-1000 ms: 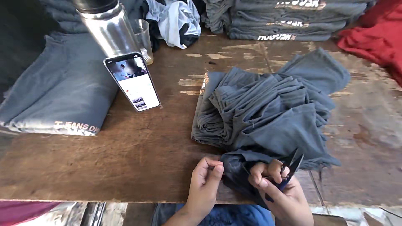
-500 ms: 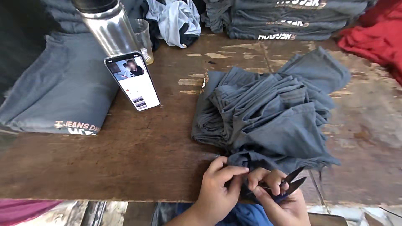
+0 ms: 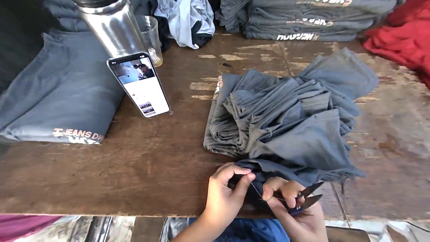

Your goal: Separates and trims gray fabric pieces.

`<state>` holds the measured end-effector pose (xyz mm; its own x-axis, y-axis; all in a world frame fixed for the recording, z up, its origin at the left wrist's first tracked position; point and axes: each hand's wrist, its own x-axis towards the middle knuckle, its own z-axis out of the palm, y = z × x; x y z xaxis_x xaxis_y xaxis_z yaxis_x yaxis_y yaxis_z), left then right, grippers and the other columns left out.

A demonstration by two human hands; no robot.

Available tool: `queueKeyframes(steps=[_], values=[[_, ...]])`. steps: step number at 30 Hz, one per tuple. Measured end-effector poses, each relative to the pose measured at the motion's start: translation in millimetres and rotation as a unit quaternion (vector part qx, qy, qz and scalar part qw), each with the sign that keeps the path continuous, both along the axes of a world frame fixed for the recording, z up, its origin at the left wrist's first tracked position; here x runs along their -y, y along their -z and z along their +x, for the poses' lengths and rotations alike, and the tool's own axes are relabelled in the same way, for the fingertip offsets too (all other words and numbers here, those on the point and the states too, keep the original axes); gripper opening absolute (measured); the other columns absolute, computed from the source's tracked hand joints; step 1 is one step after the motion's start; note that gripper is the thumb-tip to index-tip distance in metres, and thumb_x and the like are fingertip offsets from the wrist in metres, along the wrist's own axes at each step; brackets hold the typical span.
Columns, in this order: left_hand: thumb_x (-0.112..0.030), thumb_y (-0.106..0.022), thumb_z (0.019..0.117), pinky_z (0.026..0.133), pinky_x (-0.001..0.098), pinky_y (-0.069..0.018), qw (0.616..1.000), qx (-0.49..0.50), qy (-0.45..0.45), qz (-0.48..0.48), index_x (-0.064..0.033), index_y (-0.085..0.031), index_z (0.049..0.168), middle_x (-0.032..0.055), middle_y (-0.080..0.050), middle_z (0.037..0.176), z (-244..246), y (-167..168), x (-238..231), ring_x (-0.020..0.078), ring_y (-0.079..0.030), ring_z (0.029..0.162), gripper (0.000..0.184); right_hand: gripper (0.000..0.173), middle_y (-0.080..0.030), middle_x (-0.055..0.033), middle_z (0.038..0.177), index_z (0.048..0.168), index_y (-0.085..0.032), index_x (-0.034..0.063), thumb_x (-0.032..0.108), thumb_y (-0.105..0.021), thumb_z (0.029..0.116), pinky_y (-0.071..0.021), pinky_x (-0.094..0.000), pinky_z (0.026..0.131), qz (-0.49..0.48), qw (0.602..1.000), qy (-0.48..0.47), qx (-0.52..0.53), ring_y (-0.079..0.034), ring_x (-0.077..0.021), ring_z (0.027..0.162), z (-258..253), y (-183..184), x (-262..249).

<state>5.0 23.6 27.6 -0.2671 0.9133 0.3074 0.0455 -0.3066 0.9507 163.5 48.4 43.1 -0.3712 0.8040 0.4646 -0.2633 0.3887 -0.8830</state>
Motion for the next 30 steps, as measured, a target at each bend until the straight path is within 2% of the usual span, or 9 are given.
queueKeyframes(steps=[2, 5, 7, 9, 12, 18, 21, 24, 30], values=[[-0.005, -0.067, 0.0948, 0.084, 0.0193, -0.0560, 0.998, 0.045, 0.026, -0.030, 0.0001, -0.071, 0.094, 0.0020, -0.071, 0.096, -2.0, -3.1, -0.8, 0.0027, -0.067, 0.093, 0.006, 0.010, -0.068, 0.0054, 0.102, 0.100, -0.058, 0.0177, 0.011, -0.065, 0.0974, -0.0533, -0.0137, 0.081, 0.032, 0.998, 0.032, 0.033, -0.065, -0.0007, 0.093, -1.1, 3.3, -4.0], [-0.007, -0.061, 0.0994, 0.077, 0.0187, -0.0538, 0.982, 0.153, 0.062, -0.087, -0.0071, -0.067, 0.089, -0.0060, -0.067, 0.087, -6.4, -7.5, -2.7, -0.0010, -0.063, 0.083, 0.012, 0.008, -0.071, -0.0013, 0.121, 0.102, -0.057, 0.0116, 0.016, -0.062, 0.0981, -0.0537, -0.0242, 0.097, 0.094, 0.977, 0.115, 0.155, -0.066, -0.0088, 0.114, 5.6, 14.3, -12.7], [-0.007, -0.058, 0.1007, 0.078, 0.0217, -0.0540, 0.957, 0.246, 0.083, -0.133, -0.0123, -0.067, 0.086, -0.0072, -0.068, 0.086, -9.2, -12.7, -3.9, 0.0010, -0.064, 0.082, 0.017, 0.020, -0.067, -0.0072, 0.108, 0.106, -0.063, 0.0026, 0.020, -0.062, 0.0968, -0.0495, -0.0172, 0.088, 0.124, 0.949, 0.165, 0.240, -0.061, -0.0051, 0.100, 9.2, 19.9, -16.6], [-0.007, -0.055, 0.1010, 0.081, 0.0242, -0.0552, 0.929, 0.319, 0.089, -0.163, -0.0147, -0.067, 0.085, -0.0067, -0.069, 0.086, -10.0, -17.2, -4.9, 0.0028, -0.065, 0.082, 0.022, 0.030, -0.059, -0.0061, 0.086, 0.092, -0.060, 0.0034, 0.032, -0.063, 0.0984, -0.0455, -0.0144, 0.074, 0.137, 0.918, 0.199, 0.316, -0.054, -0.0037, 0.080, 10.4, 20.3, -17.0], [-0.009, -0.061, 0.0994, 0.086, 0.0265, -0.0558, 0.911, 0.376, 0.108, -0.132, -0.0156, -0.070, 0.086, -0.0055, -0.071, 0.089, -9.9, -14.1, -4.1, 0.0038, -0.067, 0.087, 0.017, 0.051, -0.057, -0.0103, 0.064, 0.075, -0.061, 0.0006, 0.046, -0.061, 0.0981, -0.0463, -0.0289, 0.058, 0.125, 0.885, 0.206, 0.399, -0.055, -0.0141, 0.060, 9.7, 9.0, -12.6], [-0.019, -0.071, 0.0954, 0.091, 0.0206, -0.0515, 0.948, 0.287, 0.139, -0.017, -0.0184, -0.076, 0.091, -0.0104, -0.071, 0.096, -8.5, -2.8, -2.2, -0.0011, -0.064, 0.099, 0.006, 0.056, -0.056, -0.0089, 0.058, 0.072, -0.062, 0.0018, 0.051, -0.055, 0.0987, -0.0437, -0.0351, 0.051, 0.148, 0.863, 0.192, 0.443, -0.055, -0.0186, 0.052, 5.4, 3.5, -11.0], [-0.019, -0.072, 0.0951, 0.097, 0.0192, -0.0473, 0.964, 0.230, 0.130, 0.013, -0.0156, -0.076, 0.092, -0.0092, -0.071, 0.101, -6.8, 0.1, -1.5, -0.0002, -0.060, 0.109, 0.006, 0.057, -0.044, -0.0005, 0.056, 0.073, -0.054, 0.0097, 0.057, -0.045, 0.1029, -0.0370, -0.0279, 0.046, 0.198, 0.857, 0.205, 0.430, -0.045, -0.0115, 0.049, 5.1, 16.9, -14.6], [-0.018, -0.073, 0.0942, 0.094, 0.0170, -0.0491, 0.973, 0.197, 0.121, 0.018, -0.0130, -0.075, 0.091, -0.0066, -0.068, 0.104, -4.9, -0.1, -1.1, 0.0002, -0.059, 0.108, 0.006, 0.055, -0.045, -0.0003, 0.055, 0.074, -0.055, 0.0101, 0.055, -0.043, 0.1041, -0.0372, -0.0283, 0.045, 0.211, 0.858, 0.203, 0.423, -0.046, -0.0114, 0.049, 4.6, 18.4, -14.9], [-0.018, -0.072, 0.0952, 0.099, 0.0198, -0.0446, 0.975, 0.185, 0.117, 0.026, -0.0144, -0.076, 0.092, -0.0086, -0.069, 0.103, -5.4, 0.6, -1.1, 0.0010, -0.057, 0.112, 0.006, 0.058, -0.056, -0.0133, 0.059, 0.076, -0.061, -0.0027, 0.048, -0.053, 0.1025, -0.0426, -0.0376, 0.050, 0.141, 0.878, 0.145, 0.433, -0.052, -0.0215, 0.051, 11.8, -2.0, -6.4]])
